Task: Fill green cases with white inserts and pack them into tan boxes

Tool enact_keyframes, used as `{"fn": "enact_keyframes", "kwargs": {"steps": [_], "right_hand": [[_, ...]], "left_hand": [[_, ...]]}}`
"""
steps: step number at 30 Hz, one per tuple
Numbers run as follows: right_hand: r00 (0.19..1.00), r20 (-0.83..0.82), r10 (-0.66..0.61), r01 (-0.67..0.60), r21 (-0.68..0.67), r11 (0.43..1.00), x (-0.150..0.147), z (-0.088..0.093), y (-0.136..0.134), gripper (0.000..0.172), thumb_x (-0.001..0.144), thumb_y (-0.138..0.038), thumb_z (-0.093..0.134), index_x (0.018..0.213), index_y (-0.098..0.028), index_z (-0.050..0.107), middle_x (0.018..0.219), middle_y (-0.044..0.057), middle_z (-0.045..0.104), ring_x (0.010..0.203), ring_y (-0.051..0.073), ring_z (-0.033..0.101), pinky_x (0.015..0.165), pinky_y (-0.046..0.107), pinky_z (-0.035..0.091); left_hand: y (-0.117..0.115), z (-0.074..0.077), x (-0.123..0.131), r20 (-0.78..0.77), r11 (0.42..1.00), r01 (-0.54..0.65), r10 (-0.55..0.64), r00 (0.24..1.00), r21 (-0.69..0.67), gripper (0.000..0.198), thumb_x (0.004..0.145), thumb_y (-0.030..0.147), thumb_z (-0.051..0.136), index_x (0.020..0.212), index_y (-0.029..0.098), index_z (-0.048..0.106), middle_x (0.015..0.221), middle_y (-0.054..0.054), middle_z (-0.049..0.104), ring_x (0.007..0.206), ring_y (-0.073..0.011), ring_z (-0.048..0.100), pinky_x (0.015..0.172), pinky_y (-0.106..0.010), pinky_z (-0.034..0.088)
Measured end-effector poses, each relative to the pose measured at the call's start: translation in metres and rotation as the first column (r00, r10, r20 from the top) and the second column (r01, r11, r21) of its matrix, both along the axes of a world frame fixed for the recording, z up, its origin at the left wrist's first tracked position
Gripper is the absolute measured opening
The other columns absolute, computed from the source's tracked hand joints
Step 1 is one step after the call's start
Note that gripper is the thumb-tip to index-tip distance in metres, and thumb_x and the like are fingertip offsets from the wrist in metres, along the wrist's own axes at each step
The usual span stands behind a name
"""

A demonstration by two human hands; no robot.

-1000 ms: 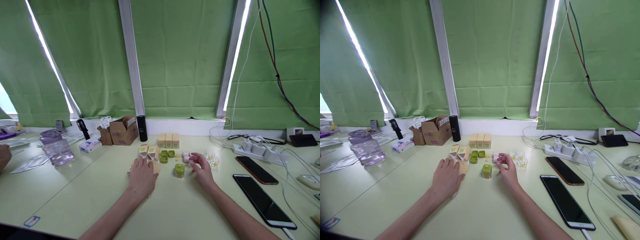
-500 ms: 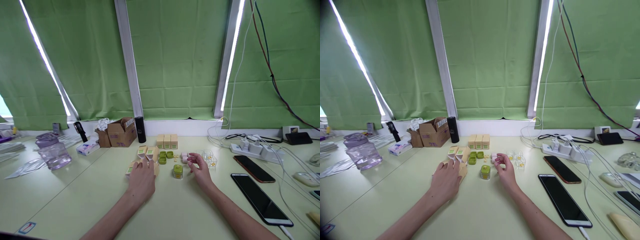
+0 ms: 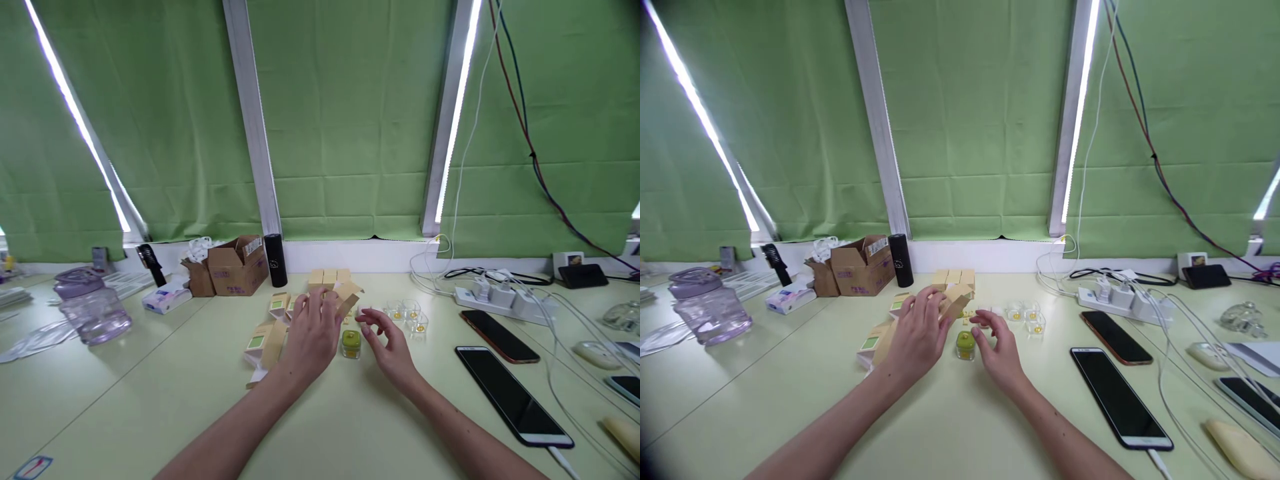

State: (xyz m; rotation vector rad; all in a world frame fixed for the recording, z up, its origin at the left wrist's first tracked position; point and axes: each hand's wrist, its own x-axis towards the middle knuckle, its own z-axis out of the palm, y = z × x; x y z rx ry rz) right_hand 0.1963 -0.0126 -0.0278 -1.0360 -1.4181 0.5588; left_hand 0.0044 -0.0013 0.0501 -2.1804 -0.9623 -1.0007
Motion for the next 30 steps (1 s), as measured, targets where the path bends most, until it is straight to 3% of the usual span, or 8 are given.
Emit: {"fn": "enact_keyframes", "kwargs": {"steps": [4, 8, 12, 17, 21, 25, 30], "right_hand": [[0.997, -0.038, 0.063, -0.062, 0.020, 0.998, -0.008, 0.004, -0.004, 0.045, 0.096, -0.050, 0.061, 0.133, -0.024, 0.056, 0.129, 0.013, 0.070, 0.120, 0.029, 0.066, 0.098, 0.044, 0.051], [0.995, -0.077, 0.067, -0.065, 0.039, 0.997, -0.014, 0.004, -0.007, 0.038, 0.096, -0.053, 0.061, 0.119, -0.022, 0.061, 0.116, 0.012, 0.073, 0.107, 0.028, 0.070, 0.091, 0.042, 0.056], [0.990, -0.138, -0.032, 0.037, 0.031, 0.999, -0.014, 0.001, -0.007, 0.038, 0.092, -0.056, 0.066, 0.106, -0.021, 0.061, 0.099, 0.010, 0.073, 0.092, 0.027, 0.069, 0.081, 0.039, 0.057], [0.987, -0.084, -0.138, 0.142, 0.047, 0.989, -0.008, -0.002, -0.005, 0.035, 0.093, -0.055, 0.064, 0.099, -0.021, 0.060, 0.089, 0.006, 0.068, 0.082, 0.023, 0.062, 0.074, 0.037, 0.054], [0.989, -0.048, -0.143, 0.147, 0.107, 0.983, -0.003, -0.002, -0.004, 0.031, 0.095, -0.046, 0.063, 0.115, -0.023, 0.056, 0.107, 0.008, 0.068, 0.096, 0.025, 0.064, 0.080, 0.039, 0.056], [0.983, 0.078, -0.164, 0.137, 0.273, 0.952, -0.001, 0.003, -0.007, 0.042, 0.095, -0.031, 0.063, 0.134, -0.026, 0.049, 0.126, 0.011, 0.064, 0.114, 0.028, 0.062, 0.093, 0.045, 0.055], [0.914, 0.351, -0.203, -0.004, 0.508, 0.861, 0.001, 0.009, -0.010, 0.060, 0.091, -0.011, 0.051, 0.148, -0.027, 0.040, 0.149, 0.012, 0.052, 0.136, 0.031, 0.049, 0.109, 0.056, 0.045]], "left_hand": [[0.015, -0.016, 0.017, 0.006, 0.978, 0.090, -0.092, 0.996, 0.186, 0.030, 0.095, 0.013, 0.056, 0.124, 0.017, 0.047, 0.122, -0.020, 0.062, 0.119, -0.0302, 0.063, 0.098, -0.047, 0.046], [0.014, -0.033, 0.028, -0.022, 0.957, 0.179, -0.179, 0.984, 0.228, 0.032, 0.090, 0.005, 0.054, 0.120, 0.015, 0.049, 0.124, -0.022, 0.060, 0.119, -0.0295, 0.062, 0.100, -0.047, 0.046], [0.003, -0.042, 0.031, 0.032, 0.953, 0.259, -0.267, 0.963, 0.156, 0.036, 0.088, 0.003, 0.054, 0.120, 0.018, 0.050, 0.127, -0.021, 0.057, 0.124, -0.0297, 0.058, 0.101, -0.046, 0.045], [-0.002, -0.039, 0.021, 0.163, 0.895, 0.444, -0.433, 0.887, -0.038, 0.047, 0.087, 0.010, 0.060, 0.131, 0.018, 0.044, 0.133, -0.020, 0.054, 0.133, -0.0340, 0.050, 0.105, -0.052, 0.043], [0.008, -0.035, 0.008, 0.338, 0.857, 0.485, -0.410, 0.847, -0.174, 0.056, 0.090, 0.016, 0.061, 0.142, 0.020, 0.039, 0.141, -0.020, 0.048, 0.138, -0.0343, 0.044, 0.110, -0.055, 0.042], [0.021, -0.035, -0.003, 0.380, 0.799, 0.519, -0.398, 0.835, -0.304, 0.064, 0.091, 0.017, 0.062, 0.148, 0.025, 0.036, 0.148, -0.019, 0.041, 0.142, -0.0348, 0.039, 0.114, -0.059, 0.040], [0.029, -0.038, -0.007, 0.356, 0.802, 0.525, -0.420, 0.835, -0.284, 0.070, 0.083, 0.005, 0.062, 0.145, 0.029, 0.042, 0.144, -0.017, 0.041, 0.139, -0.0352, 0.040, 0.112, -0.062, 0.041]]}}
